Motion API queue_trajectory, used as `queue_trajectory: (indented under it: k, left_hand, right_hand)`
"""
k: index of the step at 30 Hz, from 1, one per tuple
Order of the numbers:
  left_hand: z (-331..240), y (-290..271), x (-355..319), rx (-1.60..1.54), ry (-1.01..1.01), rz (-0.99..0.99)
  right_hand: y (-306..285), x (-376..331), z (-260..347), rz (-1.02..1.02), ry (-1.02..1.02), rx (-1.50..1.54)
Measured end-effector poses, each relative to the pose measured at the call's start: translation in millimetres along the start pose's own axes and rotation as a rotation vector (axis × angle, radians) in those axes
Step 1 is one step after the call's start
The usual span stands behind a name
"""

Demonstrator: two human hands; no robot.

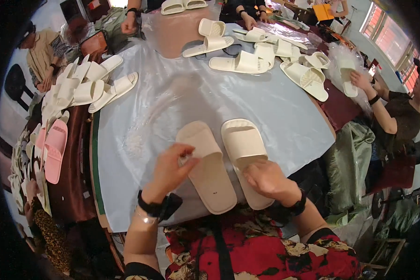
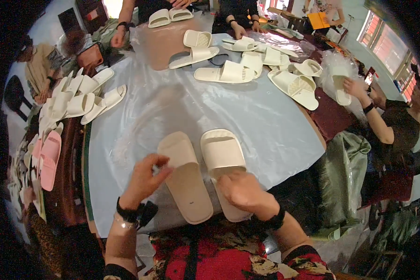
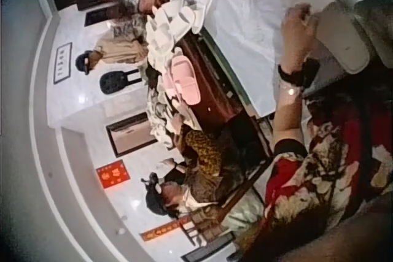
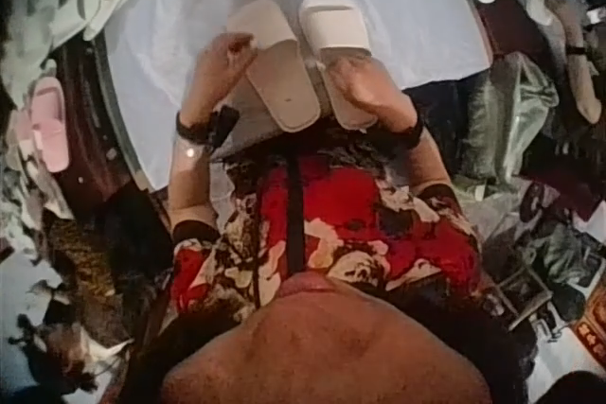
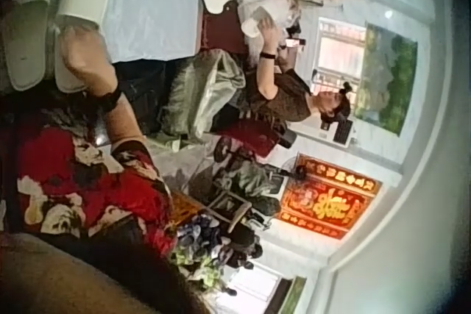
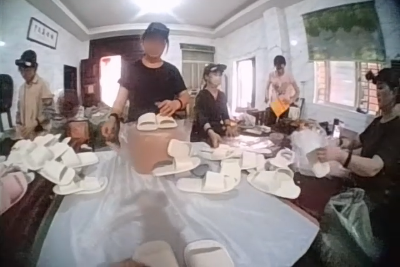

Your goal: Assembling and inspecting slippers at a work table in a shoe manufacturing facility.

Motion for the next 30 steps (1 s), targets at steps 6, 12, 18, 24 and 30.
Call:
queue_trajectory:
  k: [6, 12, 18, 24, 30]
  left_hand:
    - [9.3, 13.0, 60.1, 0.033, 0.037, -0.073]
    - [7.1, 66.3, 54.5, -0.13, -0.043, 0.381]
    - [12.2, 78.9, 50.9, -0.42, -0.088, 0.642]
    - [15.9, 78.9, 51.8, -0.386, -0.06, 0.693]
    - [7.6, 78.7, 43.8, -0.411, -0.096, 0.725]
  right_hand:
    - [43.5, -1.7, 12.3, -0.052, 0.083, -0.058]
    - [62.3, 10.2, 23.5, 0.0, 0.075, -0.006]
    - [58.7, 8.2, 22.4, -0.243, 0.027, -0.114]
    - [40.9, 12.6, 33.2, -0.337, -0.023, -0.139]
    - [44.7, 12.7, 30.0, -0.32, -0.011, -0.104]
Point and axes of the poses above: each hand's wrist, its own x-axis towards the middle knuckle, its own y-axis out of the palm, z = x × y, the point moved 8 cm from there along x, towards the middle knuckle, and after that the axes turned 12 degrees about -y, right-handed, at the moved point
